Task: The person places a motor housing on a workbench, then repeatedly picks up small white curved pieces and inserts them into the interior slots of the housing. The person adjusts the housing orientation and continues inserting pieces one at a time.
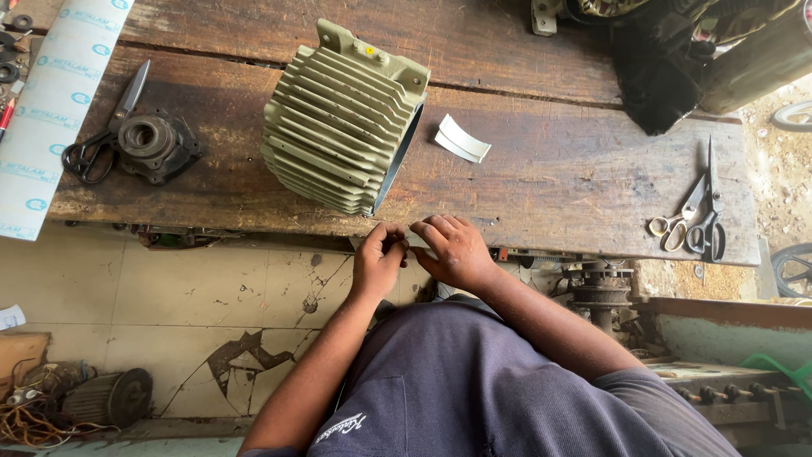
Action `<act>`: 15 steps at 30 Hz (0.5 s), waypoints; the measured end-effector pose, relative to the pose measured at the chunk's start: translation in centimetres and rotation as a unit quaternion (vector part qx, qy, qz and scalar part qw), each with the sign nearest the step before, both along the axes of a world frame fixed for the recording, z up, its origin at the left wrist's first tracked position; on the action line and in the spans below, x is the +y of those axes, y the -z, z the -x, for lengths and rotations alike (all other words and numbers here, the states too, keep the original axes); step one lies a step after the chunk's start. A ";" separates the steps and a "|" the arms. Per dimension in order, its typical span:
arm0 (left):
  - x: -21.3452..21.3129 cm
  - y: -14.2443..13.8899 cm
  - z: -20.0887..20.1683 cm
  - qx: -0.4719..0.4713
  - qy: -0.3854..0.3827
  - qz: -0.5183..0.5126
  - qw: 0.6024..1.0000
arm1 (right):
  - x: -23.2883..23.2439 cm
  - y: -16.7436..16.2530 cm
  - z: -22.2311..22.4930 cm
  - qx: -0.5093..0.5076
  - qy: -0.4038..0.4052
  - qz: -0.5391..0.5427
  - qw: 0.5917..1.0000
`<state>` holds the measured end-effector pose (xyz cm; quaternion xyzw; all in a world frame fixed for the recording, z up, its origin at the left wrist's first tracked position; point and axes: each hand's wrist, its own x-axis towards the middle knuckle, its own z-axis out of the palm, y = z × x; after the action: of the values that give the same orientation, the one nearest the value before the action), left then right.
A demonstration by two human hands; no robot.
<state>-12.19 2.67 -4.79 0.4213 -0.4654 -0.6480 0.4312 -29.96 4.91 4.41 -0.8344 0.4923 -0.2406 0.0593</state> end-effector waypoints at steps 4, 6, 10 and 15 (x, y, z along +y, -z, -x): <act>0.2 -0.7 0.1 -0.002 -0.014 0.006 1.000 | 0.3 0.2 -0.2 -0.005 0.011 -0.011 1.000; 0.2 -1.0 0.0 -0.030 -0.018 0.025 0.999 | 0.4 0.2 -0.2 -0.014 0.015 -0.019 1.000; 0.2 -1.5 -0.1 -0.087 -0.037 0.096 0.991 | 0.4 0.3 -0.3 -0.037 0.012 -0.013 0.999; 0.3 -1.6 0.0 -0.103 -0.048 0.119 0.986 | 0.5 0.2 -0.1 -0.046 0.016 -0.020 0.999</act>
<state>-12.23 2.97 -3.16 0.4534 -0.5606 -0.5198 0.4582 -29.86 5.42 4.18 -0.8131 0.5073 -0.2695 0.0948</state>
